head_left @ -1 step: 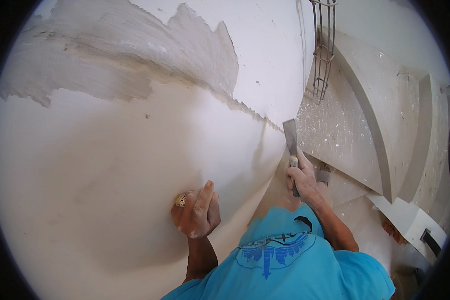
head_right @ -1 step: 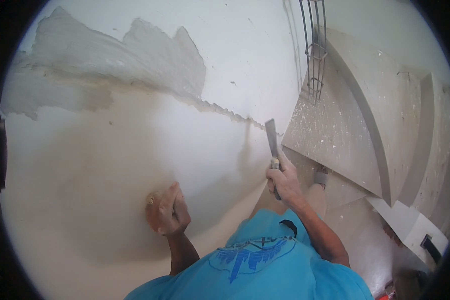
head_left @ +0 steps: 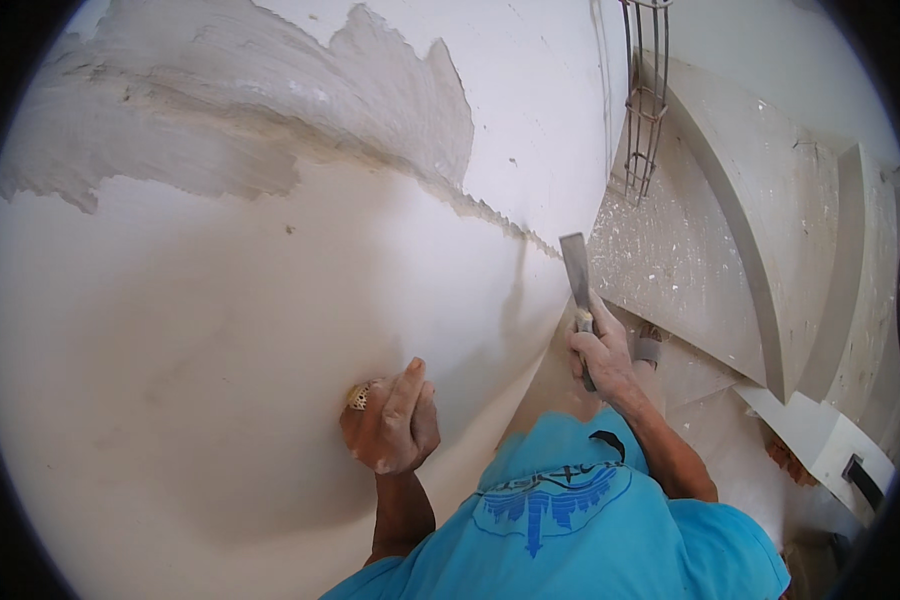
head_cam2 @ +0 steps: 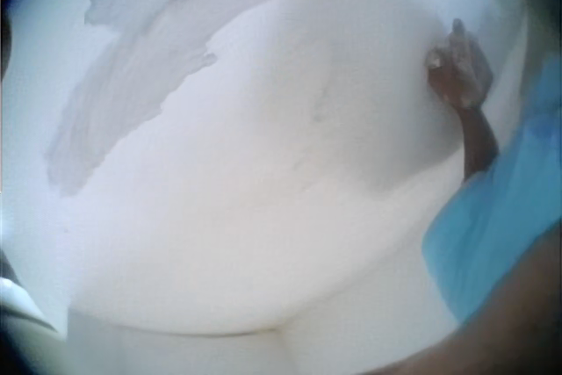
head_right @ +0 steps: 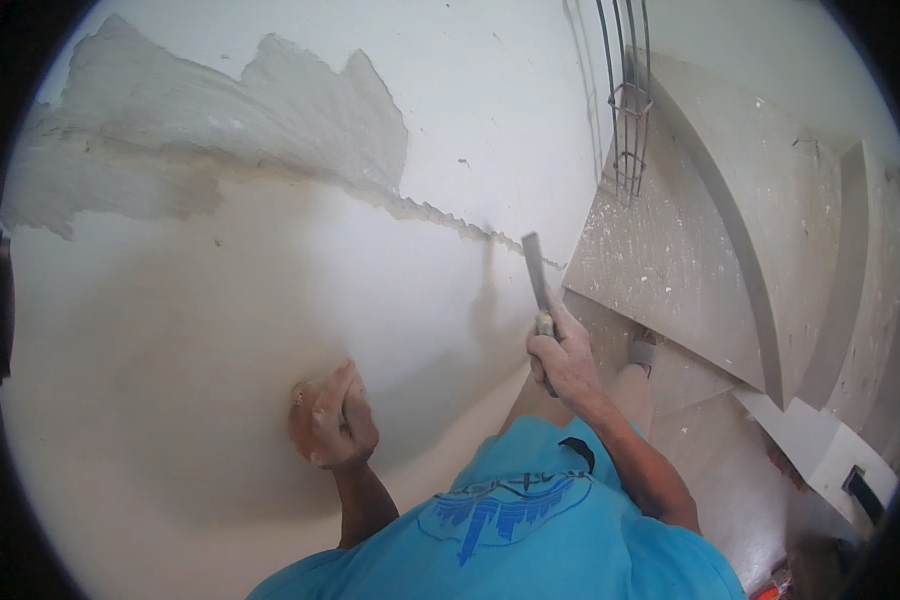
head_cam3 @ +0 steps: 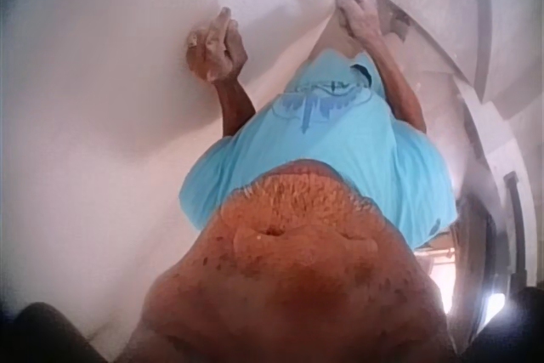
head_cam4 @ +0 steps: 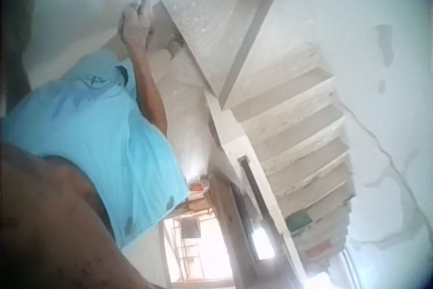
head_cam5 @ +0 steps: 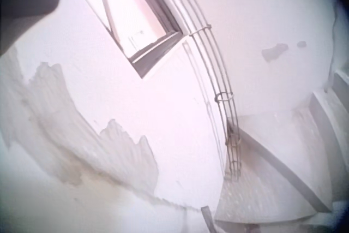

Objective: The person uses a scraper to apply and smooth plaster on a curved white wall.

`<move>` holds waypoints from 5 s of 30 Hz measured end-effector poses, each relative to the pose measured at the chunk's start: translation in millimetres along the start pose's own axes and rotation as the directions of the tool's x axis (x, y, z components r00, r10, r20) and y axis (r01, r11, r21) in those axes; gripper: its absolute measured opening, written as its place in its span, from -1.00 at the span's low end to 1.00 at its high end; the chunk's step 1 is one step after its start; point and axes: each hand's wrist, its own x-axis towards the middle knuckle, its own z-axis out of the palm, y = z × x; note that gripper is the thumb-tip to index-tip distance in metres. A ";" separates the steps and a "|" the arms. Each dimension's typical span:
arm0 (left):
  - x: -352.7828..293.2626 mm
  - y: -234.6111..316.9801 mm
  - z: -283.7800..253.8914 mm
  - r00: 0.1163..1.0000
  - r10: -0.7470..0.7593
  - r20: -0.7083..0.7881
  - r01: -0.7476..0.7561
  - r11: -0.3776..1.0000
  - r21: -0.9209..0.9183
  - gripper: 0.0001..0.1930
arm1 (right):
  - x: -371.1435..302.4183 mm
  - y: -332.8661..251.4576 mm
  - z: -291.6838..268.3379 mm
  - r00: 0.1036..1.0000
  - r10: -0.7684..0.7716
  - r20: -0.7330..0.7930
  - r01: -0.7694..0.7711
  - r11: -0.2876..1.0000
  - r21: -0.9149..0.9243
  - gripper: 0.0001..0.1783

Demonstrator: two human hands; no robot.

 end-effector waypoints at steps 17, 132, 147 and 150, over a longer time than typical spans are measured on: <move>57.5 24.3 61.4 0.867 -0.448 0.218 0.494 0.832 -0.254 -0.88 | 35.9 -23.3 109.7 0.687 -0.723 0.078 0.715 0.652 -0.254 -0.16; 42.7 22.5 103.5 0.832 -0.531 0.157 0.554 0.792 -0.256 -0.72 | 66.2 -11.7 79.0 0.729 -0.674 0.116 0.646 0.624 -0.439 -0.13; 39.0 21.6 92.5 0.759 -0.547 0.354 0.651 0.607 -0.457 -0.82 | 54.1 -16.5 59.1 0.744 -0.647 0.165 0.613 0.565 -0.553 -0.11; 32.9 22.8 95.5 0.737 -0.571 0.360 0.674 0.590 -0.444 -0.84 | 56.0 -15.8 59.7 0.713 -0.682 0.162 0.635 0.531 -0.562 -0.09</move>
